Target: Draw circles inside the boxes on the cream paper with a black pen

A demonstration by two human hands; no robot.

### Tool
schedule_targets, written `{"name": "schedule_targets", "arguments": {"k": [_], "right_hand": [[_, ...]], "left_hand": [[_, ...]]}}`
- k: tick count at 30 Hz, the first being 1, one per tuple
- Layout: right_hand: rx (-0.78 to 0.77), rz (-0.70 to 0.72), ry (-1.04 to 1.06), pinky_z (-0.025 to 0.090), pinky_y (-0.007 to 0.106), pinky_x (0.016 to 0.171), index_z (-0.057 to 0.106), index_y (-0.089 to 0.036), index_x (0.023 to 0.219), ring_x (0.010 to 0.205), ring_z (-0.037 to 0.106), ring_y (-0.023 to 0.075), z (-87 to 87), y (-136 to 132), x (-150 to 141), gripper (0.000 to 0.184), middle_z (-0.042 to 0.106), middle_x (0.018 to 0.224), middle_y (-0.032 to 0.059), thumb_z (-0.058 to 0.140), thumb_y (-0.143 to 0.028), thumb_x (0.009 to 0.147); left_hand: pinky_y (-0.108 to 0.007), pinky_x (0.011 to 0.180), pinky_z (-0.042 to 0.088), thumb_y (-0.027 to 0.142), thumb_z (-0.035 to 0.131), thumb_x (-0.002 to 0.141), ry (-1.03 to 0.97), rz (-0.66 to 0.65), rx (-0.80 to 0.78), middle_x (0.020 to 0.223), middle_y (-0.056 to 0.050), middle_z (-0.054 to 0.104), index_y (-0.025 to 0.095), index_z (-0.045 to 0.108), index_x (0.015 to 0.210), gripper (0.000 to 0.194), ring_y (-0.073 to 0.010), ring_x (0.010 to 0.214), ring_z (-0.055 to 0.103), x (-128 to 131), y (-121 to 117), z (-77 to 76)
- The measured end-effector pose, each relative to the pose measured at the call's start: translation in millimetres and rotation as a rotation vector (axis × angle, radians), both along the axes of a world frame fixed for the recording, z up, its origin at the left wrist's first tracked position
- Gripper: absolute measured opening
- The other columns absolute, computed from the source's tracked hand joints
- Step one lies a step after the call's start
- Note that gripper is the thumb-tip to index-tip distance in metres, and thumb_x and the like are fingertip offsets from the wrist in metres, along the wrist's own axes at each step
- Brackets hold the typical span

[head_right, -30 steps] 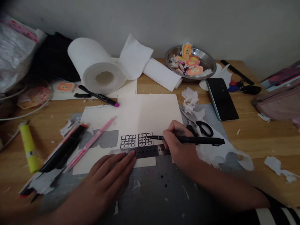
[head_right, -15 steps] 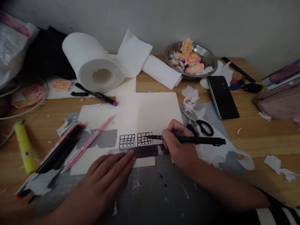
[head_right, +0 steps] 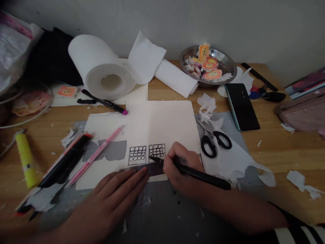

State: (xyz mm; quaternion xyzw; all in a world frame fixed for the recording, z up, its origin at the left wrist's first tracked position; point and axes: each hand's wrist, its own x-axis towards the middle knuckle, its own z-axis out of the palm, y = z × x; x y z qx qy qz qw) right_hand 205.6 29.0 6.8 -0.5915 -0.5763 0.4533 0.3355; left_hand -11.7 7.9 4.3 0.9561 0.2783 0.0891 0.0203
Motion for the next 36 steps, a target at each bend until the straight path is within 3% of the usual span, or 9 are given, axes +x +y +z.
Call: {"name": "schedule_targets", "arguments": {"k": [36], "right_hand": [[-0.037,-0.011,0.079,0.039,0.018,0.04,0.038,-0.022,0.063,0.042,0.051,0.0079,-4.2,4.7,-0.6,0.024,0.056,0.052,-0.0061,0.048,-0.018,0.085]], "left_hand": [[-0.038,0.092,0.037,0.007,0.037,0.087,-0.002,0.018,-0.008,0.132,-0.007,0.051,0.012,0.051,0.123,0.039,-0.0234,0.11,0.047,-0.4,-0.3,-0.2]]}}
